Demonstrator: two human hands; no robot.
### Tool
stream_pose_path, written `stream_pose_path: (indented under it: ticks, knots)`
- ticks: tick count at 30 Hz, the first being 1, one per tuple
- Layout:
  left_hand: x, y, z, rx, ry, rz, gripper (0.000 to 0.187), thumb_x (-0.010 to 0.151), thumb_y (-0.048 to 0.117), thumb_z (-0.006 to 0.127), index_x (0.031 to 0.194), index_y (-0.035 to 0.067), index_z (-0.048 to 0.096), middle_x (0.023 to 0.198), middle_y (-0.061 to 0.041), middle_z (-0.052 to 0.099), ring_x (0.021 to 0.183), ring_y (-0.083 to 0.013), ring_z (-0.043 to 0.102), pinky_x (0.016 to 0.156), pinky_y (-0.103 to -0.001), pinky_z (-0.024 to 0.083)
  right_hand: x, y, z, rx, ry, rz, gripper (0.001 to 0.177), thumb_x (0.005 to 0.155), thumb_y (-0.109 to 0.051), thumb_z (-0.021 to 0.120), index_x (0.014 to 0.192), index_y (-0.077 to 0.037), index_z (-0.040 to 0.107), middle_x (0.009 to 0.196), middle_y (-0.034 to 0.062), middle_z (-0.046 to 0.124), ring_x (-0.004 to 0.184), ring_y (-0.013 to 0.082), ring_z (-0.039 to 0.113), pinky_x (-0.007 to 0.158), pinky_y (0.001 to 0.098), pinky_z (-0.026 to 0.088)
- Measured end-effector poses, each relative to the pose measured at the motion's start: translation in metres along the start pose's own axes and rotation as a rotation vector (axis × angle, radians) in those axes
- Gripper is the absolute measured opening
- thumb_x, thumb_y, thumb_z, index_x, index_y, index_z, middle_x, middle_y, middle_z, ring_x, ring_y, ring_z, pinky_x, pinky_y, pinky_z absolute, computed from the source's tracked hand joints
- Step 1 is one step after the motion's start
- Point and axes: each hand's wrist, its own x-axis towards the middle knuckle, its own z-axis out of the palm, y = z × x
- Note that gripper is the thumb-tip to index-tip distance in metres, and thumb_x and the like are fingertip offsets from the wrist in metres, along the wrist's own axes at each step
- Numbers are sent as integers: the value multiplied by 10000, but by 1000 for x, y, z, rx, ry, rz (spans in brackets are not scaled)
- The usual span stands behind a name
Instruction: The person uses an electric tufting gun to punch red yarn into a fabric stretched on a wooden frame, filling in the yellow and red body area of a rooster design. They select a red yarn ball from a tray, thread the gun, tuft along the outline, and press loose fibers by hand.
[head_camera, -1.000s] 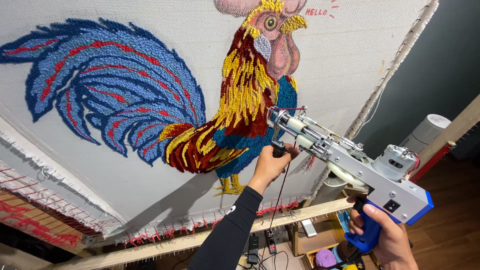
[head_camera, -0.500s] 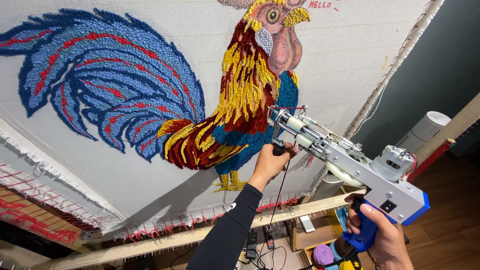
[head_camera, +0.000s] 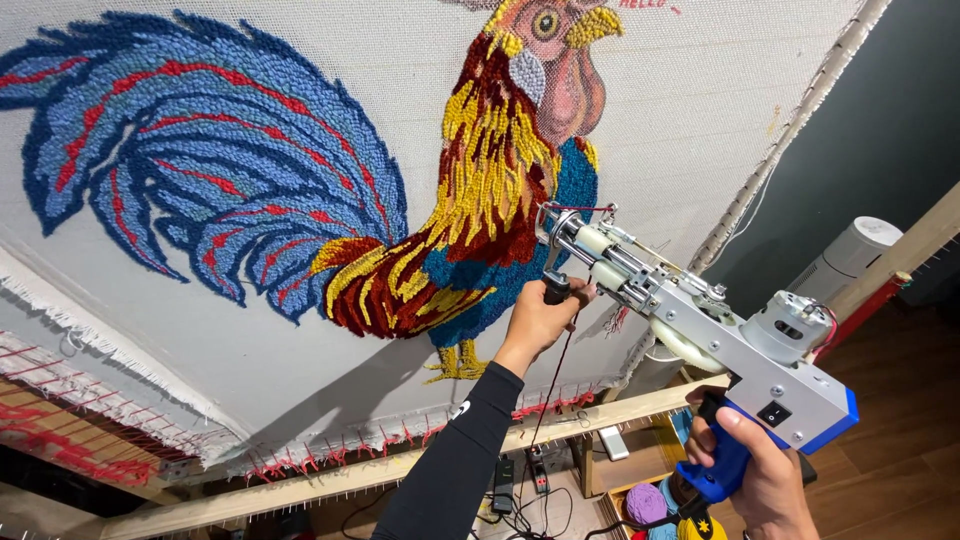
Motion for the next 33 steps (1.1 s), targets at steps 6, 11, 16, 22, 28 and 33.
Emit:
stream_pose_path:
  ticks: [6,11,16,22,28,33]
  knots:
    - [1,2,-1,30,16,-14,351,906,291,764,1029,-37,751,758,-17,695,622,-62,600,533,-264,528,1,2,0,3,-10,-5,491,865,-250,638,1167,136,602,687,126,514,559,194,482,551,355,437]
    - [3,-1,-2,19,7,-10,358,912,300,763,1013,-43,751,749,-21,690,613,-67,594,536,-262,527,2,4,0,-2,-11,-12,485,874,-253,634,1166,135,612,682,129,518,554,199,492,554,365,448]
    - [4,-2,-3,18,12,-21,355,904,299,766,1016,-37,748,763,-21,699,628,-65,605,541,-263,534,2,3,0,-8,-1,-12,483,871,-249,634,1166,133,613,678,131,517,553,201,493,553,365,450]
    - [4,-1,-3,-2,7,-15,339,897,286,770,1013,-32,750,789,-21,719,644,-58,610,546,-260,533,2,3,0,2,-6,-13,483,870,-244,639,1163,138,605,683,131,515,556,202,486,552,360,445]
    - [2,9,-3,-2,-3,8,306,903,272,770,1000,-19,766,732,7,683,601,-48,582,540,-248,512,3,0,-1,18,15,4,477,851,-245,647,1161,113,586,686,146,519,556,212,476,557,371,444]
    - [6,10,-3,-5,6,44,298,909,262,777,996,-23,768,713,14,669,580,-49,564,536,-246,494,2,-5,2,29,-2,-10,462,859,-242,650,1158,102,576,691,143,503,576,216,472,571,374,440]
